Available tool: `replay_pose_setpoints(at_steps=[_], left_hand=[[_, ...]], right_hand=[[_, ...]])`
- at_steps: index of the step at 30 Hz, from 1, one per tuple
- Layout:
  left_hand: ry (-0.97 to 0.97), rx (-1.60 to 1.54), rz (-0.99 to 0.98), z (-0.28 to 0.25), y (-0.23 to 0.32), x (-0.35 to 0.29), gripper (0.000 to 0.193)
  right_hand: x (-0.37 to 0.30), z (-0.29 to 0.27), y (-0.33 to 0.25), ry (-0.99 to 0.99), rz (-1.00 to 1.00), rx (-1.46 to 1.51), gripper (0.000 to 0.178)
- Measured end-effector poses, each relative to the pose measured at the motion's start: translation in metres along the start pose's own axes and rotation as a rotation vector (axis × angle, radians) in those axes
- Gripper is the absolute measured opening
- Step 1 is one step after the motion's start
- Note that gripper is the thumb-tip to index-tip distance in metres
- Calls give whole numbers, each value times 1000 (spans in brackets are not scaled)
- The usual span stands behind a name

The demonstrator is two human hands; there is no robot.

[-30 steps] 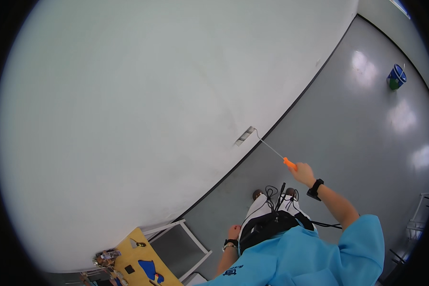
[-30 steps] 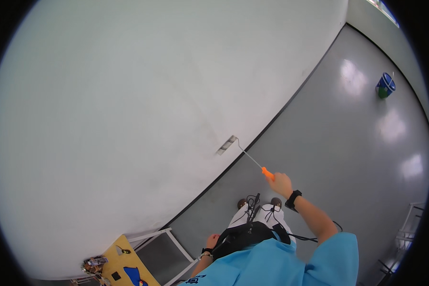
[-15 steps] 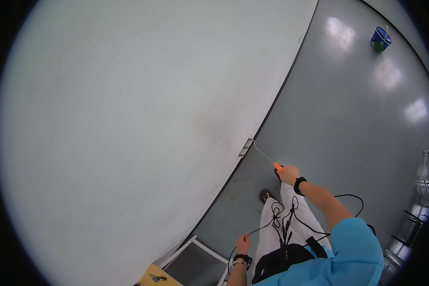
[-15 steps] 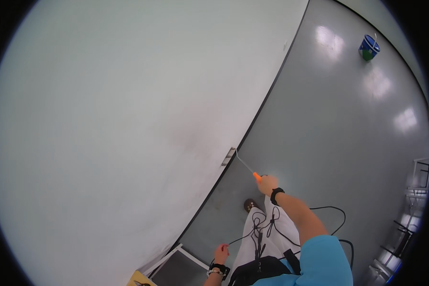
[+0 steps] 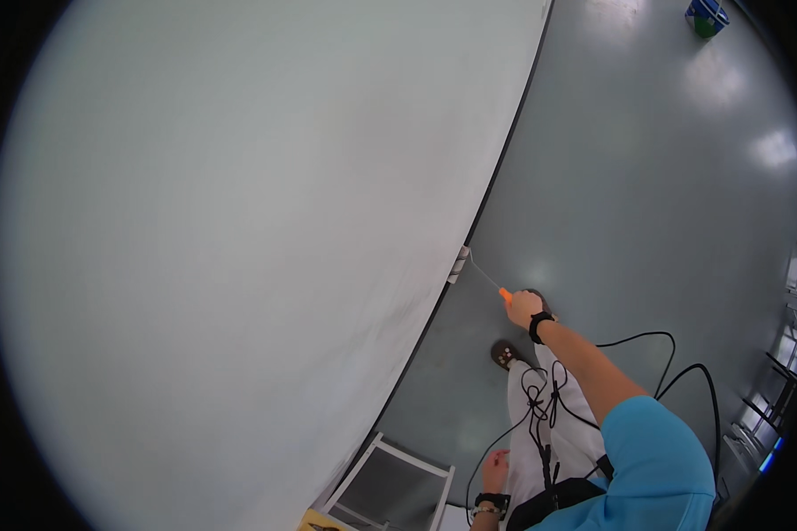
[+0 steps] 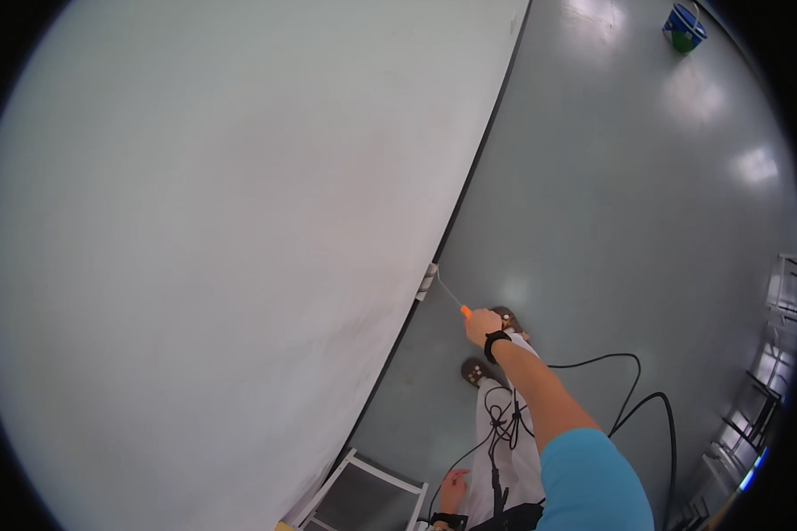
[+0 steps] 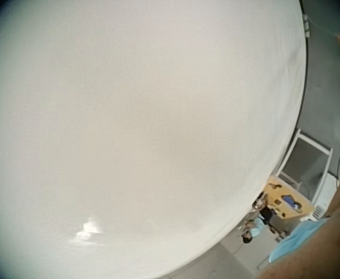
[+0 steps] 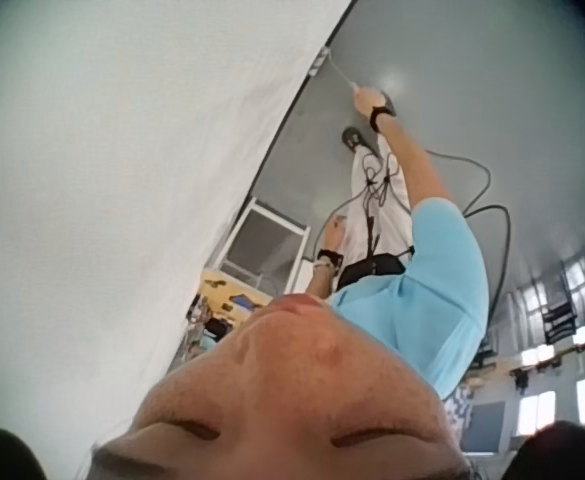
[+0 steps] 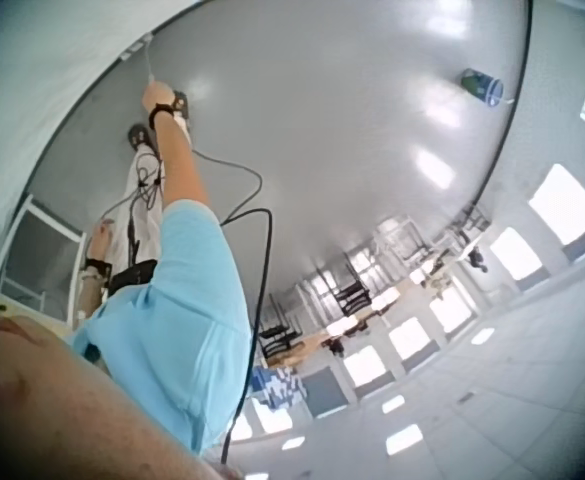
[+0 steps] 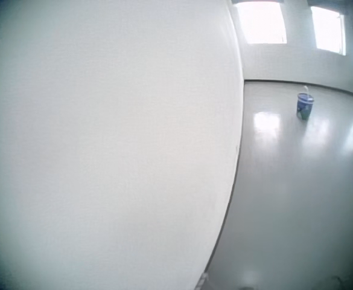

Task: Painting a white wall using a long-handled paint roller.

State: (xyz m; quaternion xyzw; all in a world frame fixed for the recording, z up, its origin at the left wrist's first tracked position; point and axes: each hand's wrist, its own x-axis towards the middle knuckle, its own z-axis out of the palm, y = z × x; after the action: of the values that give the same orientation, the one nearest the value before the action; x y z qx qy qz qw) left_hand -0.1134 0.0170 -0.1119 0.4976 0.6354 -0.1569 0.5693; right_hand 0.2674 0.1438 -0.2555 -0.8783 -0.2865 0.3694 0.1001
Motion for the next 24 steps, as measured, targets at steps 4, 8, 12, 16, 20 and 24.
replay_pose_setpoints(at_steps=[4, 8, 12, 16, 20, 24], left_hand=[[-3, -5, -44, 3, 11, -9, 24], [-37, 125, 2, 8, 20, -3, 25], [-99, 78, -89, 4, 33, 1, 24], [-56, 118, 9, 1, 40, 3, 24], [-21, -7, 30, -5, 13, 5, 25], [67, -32, 27, -7, -47, 7, 26]], right_hand=[[3, -3, -7, -4, 67, 10, 32], [10, 0, -7, -5, 73, 10, 32], [14, 0, -2, -49, 46, -10, 33], [9, -16, 4, -45, 7, 49, 35], [-21, -31, 16, -9, -47, 61, 39], [-77, -41, 45, 22, -79, 112, 40]])
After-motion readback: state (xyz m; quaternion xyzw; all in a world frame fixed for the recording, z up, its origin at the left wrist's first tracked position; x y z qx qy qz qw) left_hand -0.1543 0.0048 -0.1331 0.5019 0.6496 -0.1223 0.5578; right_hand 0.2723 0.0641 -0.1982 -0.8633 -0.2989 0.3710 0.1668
